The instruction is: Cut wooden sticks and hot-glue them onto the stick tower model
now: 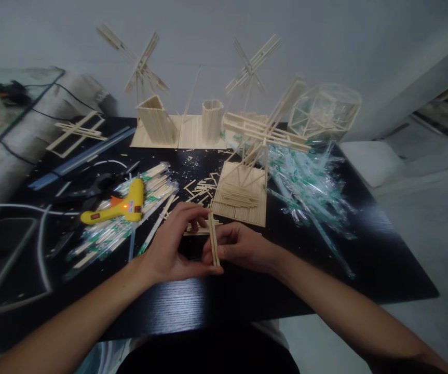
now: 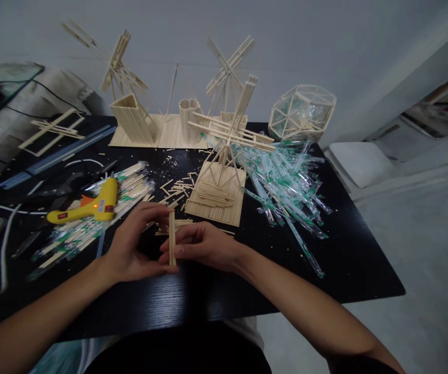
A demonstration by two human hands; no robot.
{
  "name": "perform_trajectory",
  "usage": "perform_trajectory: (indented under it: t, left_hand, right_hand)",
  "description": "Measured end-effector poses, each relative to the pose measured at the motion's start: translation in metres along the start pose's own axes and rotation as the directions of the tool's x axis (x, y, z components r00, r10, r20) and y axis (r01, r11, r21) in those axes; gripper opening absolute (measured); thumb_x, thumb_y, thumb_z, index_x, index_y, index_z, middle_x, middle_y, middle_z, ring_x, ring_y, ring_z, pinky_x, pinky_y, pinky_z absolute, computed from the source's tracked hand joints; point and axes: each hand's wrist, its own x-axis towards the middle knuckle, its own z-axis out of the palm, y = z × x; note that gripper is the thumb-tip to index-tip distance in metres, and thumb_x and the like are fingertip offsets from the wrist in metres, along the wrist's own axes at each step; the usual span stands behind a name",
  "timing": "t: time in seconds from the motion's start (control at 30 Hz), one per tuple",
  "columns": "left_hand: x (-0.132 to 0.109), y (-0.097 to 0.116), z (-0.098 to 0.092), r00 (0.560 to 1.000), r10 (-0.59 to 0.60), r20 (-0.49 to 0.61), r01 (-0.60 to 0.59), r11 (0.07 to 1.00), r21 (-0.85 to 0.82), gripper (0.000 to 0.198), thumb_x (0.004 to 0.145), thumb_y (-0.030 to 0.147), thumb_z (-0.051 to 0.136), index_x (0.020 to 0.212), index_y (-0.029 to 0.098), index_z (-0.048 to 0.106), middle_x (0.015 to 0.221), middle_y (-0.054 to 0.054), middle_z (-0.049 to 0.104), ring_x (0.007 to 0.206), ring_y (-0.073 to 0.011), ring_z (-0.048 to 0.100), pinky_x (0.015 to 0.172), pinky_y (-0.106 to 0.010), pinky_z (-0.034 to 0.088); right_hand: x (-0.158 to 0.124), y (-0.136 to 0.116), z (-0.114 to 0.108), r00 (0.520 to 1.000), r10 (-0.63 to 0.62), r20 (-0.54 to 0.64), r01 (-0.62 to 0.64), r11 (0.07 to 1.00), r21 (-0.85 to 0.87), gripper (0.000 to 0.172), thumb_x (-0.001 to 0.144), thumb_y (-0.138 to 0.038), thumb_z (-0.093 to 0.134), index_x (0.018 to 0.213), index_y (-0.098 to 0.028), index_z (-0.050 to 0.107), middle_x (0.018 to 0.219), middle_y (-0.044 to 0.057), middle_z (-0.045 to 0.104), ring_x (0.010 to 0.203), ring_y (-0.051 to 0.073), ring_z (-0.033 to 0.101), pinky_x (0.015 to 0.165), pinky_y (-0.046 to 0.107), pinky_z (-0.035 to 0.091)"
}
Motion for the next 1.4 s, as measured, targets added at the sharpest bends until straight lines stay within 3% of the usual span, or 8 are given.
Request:
perform_trajectory:
  t: [0.2,0.3,0.4,0.5,0.7,1.03,1.4]
  left_hand:
    - [0.001,-0.002,-0.002,0.999,-0.037,0.007,0.038,0.997,-0.072,0.098,0.06,0.063,0.091,0.142,0.026,0.049,0.119,-0.01,0.056,0.092,-0.0212,0.062,0.075,-0.035,0.057]
    - [0.004,-0.002,-0.005,0.99,-0.137,0.014,0.136,0.958,-0.253,0.082,0.077,0.067,0.077,0.142,0.023,0.053,0.112,-0.009,0.061,0.09,-0.0207,0.062,0.077,-0.034,0.055]
    - [0.008,-0.002,-0.008,0.927,-0.367,0.083,0.366,0.828,-0.424,0.042,0.097,0.051,0.06,0.123,0.019,0.068,0.092,-0.006,0.067,0.081,-0.0173,0.063,0.073,-0.029,0.053]
    - [0.011,-0.002,-0.009,0.856,-0.498,0.141,0.491,0.696,-0.525,0.033,0.096,0.048,0.063,0.101,0.017,0.073,0.074,-0.002,0.064,0.065,-0.0133,0.057,0.061,-0.025,0.047]
    - [0.017,0.003,-0.01,0.834,-0.519,0.187,0.534,0.676,-0.508,0.039,0.093,0.049,0.066,0.073,0.015,0.066,0.061,0.002,0.053,0.055,-0.0096,0.045,0.053,-0.022,0.039]
    - [0.016,0.0,-0.012,0.814,-0.546,0.196,0.565,0.671,-0.479,0.028,0.089,0.041,0.071,0.076,0.016,0.069,0.062,0.003,0.055,0.056,-0.009,0.045,0.053,-0.021,0.038]
    - [0.016,0.001,-0.011,0.804,-0.557,0.207,0.579,0.653,-0.489,0.031,0.09,0.043,0.069,0.076,0.016,0.068,0.059,0.004,0.05,0.053,-0.0086,0.042,0.05,-0.021,0.034]
  right_hand:
    - [0.0,-0.001,-0.001,0.999,-0.005,-0.039,0.004,1.0,-0.025,0.031,0.071,-0.038,0.093,0.087,-0.015,0.08,0.078,0.002,0.077,0.069,0.01,0.068,0.072,0.023,0.051]
    - [0.0,-0.001,-0.002,0.998,0.038,-0.04,-0.037,0.999,0.021,0.035,0.071,-0.039,0.093,0.091,-0.015,0.079,0.077,0.002,0.077,0.068,0.012,0.071,0.065,0.023,0.054]
    - [-0.001,-0.001,-0.002,0.996,0.074,-0.04,-0.072,0.996,0.054,0.035,0.071,-0.037,0.094,0.093,-0.014,0.079,0.076,0.003,0.077,0.067,0.014,0.074,0.062,0.024,0.057]
    - [-0.001,-0.002,0.0,0.996,0.077,-0.041,-0.074,0.995,0.059,0.033,0.071,-0.035,0.094,0.092,-0.013,0.08,0.075,0.002,0.077,0.065,0.012,0.074,0.062,0.022,0.058]
    - [0.0,-0.002,-0.001,0.993,0.098,-0.064,-0.097,0.995,0.022,0.034,0.069,-0.034,0.095,0.092,-0.013,0.08,0.076,0.003,0.078,0.065,0.012,0.074,0.063,0.023,0.057]
    - [-0.001,-0.003,0.0,0.989,0.121,-0.082,-0.125,0.991,-0.039,0.034,0.07,-0.035,0.094,0.091,-0.013,0.08,0.076,0.003,0.077,0.065,0.013,0.072,0.062,0.025,0.055]
    - [-0.002,-0.001,-0.002,0.989,0.107,-0.102,-0.115,0.99,-0.077,0.033,0.072,-0.035,0.093,0.091,-0.012,0.08,0.075,0.003,0.076,0.063,0.012,0.07,0.062,0.025,0.054]
